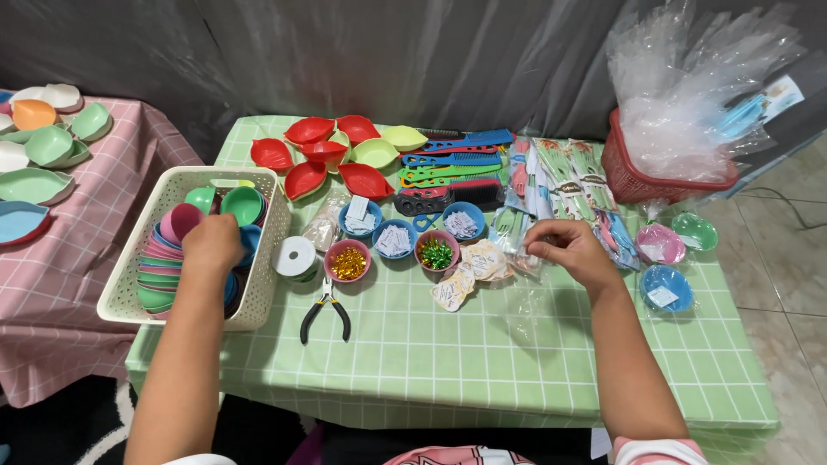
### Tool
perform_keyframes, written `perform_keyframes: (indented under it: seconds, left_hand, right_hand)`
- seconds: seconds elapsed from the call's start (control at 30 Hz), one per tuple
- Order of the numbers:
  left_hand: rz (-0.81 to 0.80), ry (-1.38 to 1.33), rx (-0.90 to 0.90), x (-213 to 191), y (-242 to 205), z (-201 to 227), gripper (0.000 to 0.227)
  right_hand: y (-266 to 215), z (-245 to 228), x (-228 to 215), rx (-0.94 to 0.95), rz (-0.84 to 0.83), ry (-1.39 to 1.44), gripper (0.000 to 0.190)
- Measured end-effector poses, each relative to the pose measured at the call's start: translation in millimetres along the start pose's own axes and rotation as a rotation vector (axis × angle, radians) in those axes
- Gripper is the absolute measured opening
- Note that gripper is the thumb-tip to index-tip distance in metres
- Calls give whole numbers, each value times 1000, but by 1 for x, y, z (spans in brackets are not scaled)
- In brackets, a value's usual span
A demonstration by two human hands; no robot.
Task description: The person puts small paper slips and colorful beads into small plastic bowls and then places the bowls into clear plastic bags.
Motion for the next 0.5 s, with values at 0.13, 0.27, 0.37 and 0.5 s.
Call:
perform_keyframes:
  seconds: [0.13,0.27,0.37,0.5]
  left_hand:
    - [120,143,24,-7,1,-3,22]
    - [234,168,24,-22,-21,2,18]
    - [372,74,7,-106,-76,35,32]
    - [571,-682,347,-217,-153,113,53]
  right_hand:
    - [3,3,1,-32,-37,-17,5]
    - [5,8,-4,-72,-59,-1,7]
    - [4,11,-9,10,-87,15,10]
    - [5,14,5,-61,-155,94,15]
Point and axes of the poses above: each hand's wrist, its own y-axis towards the middle knuckle, its own x-axis out of the palm, z = x × y, the point moved 3 cm from there along y, towards the middle knuckle, and after that the axes turned 4 degrees about y, right-handed, at the moved point
